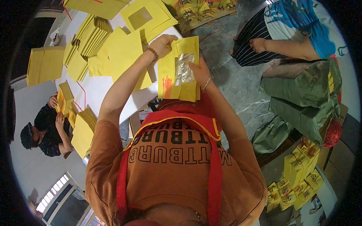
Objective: Folding and stacking yellow joss paper sheets with silver foil inserts.
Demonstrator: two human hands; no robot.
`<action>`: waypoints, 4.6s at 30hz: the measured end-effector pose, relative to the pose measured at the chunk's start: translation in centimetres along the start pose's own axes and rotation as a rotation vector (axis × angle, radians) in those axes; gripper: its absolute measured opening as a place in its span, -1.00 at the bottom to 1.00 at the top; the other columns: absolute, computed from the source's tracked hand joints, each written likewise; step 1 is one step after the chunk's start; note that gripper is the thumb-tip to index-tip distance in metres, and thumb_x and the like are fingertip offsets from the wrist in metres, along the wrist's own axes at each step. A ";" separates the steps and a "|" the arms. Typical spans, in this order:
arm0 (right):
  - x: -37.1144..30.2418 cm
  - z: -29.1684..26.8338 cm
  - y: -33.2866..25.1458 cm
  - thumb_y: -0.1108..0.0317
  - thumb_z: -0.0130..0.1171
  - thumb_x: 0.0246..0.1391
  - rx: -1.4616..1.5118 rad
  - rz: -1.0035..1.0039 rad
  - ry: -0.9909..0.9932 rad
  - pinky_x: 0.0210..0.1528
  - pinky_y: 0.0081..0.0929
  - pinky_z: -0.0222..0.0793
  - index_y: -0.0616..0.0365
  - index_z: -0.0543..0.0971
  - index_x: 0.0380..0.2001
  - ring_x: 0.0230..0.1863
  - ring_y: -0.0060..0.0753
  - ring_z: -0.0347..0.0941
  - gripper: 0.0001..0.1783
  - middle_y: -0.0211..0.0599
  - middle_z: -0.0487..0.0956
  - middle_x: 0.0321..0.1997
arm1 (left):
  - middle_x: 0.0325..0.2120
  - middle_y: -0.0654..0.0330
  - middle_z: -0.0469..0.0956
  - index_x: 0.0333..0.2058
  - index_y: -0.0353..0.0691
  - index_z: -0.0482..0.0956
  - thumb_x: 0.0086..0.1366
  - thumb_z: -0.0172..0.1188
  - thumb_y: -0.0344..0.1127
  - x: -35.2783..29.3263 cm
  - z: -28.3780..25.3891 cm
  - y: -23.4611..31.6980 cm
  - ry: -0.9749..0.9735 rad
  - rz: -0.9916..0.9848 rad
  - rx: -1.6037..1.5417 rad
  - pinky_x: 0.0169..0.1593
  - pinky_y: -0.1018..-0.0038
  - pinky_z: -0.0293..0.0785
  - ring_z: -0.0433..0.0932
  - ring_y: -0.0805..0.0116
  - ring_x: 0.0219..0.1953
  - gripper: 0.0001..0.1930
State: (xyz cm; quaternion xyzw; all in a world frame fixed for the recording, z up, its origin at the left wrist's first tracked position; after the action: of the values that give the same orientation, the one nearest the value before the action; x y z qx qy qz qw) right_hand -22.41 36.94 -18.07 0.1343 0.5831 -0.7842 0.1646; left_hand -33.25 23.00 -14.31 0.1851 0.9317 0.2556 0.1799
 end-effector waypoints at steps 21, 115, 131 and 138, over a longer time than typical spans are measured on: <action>3.2 -0.5 -9.0 0.15 0.12 -0.15 -1.030 -0.376 0.132 -0.24 -0.37 0.29 0.08 0.38 -0.12 -0.29 -0.24 0.38 -0.53 -0.24 0.40 -0.28 | -0.56 0.26 0.36 -0.09 -0.14 0.38 -0.03 0.01 -0.55 0.7 -2.1 -2.2 -0.001 0.047 -0.110 -0.36 0.54 0.35 0.38 0.43 -0.47 -0.56; 3.7 -0.6 -4.9 0.31 0.17 -0.23 -0.774 -0.426 0.297 -0.41 -0.47 0.29 0.04 0.52 -0.37 -0.49 -0.40 0.40 -0.76 -0.38 0.44 -0.49 | -0.33 0.04 0.34 -0.11 -0.25 0.29 -0.04 0.09 -0.32 -8.2 -0.4 3.3 0.501 -0.159 0.243 -0.30 0.30 0.41 0.37 0.09 -0.28 -0.55; 3.4 -0.2 -5.5 0.30 0.16 -0.21 -0.819 -0.461 0.284 -0.39 -0.44 0.27 0.01 0.52 -0.38 -0.46 -0.37 0.39 -0.78 -0.39 0.44 -0.48 | -0.47 0.06 0.41 -0.15 -0.33 0.35 -0.03 0.02 -0.45 -7.3 0.3 4.2 0.470 0.021 0.286 -0.31 0.37 0.39 0.42 0.15 -0.36 -0.63; 3.3 -0.2 -5.4 0.26 0.14 -0.20 -0.889 -0.472 0.288 -0.40 -0.44 0.26 -0.01 0.51 -0.35 -0.45 -0.36 0.39 -0.76 -0.40 0.43 -0.48 | -0.40 -0.01 0.40 -0.15 -0.31 0.34 -0.04 0.05 -0.48 -7.3 0.0 3.5 0.438 -0.074 0.085 -0.25 0.31 0.38 0.42 0.07 -0.31 -0.61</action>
State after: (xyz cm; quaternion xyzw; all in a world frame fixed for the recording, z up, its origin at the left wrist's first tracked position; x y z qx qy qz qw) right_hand -27.68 38.21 -14.75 0.0227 0.8907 -0.4503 -0.0574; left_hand -26.03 22.61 -10.63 0.0982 0.9646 0.2436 -0.0253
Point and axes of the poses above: each hand's wrist, its own x-axis towards the middle knuckle, its own z-axis out of the palm, y = z × x, the point moved 8 cm from there along x, towards the middle knuckle
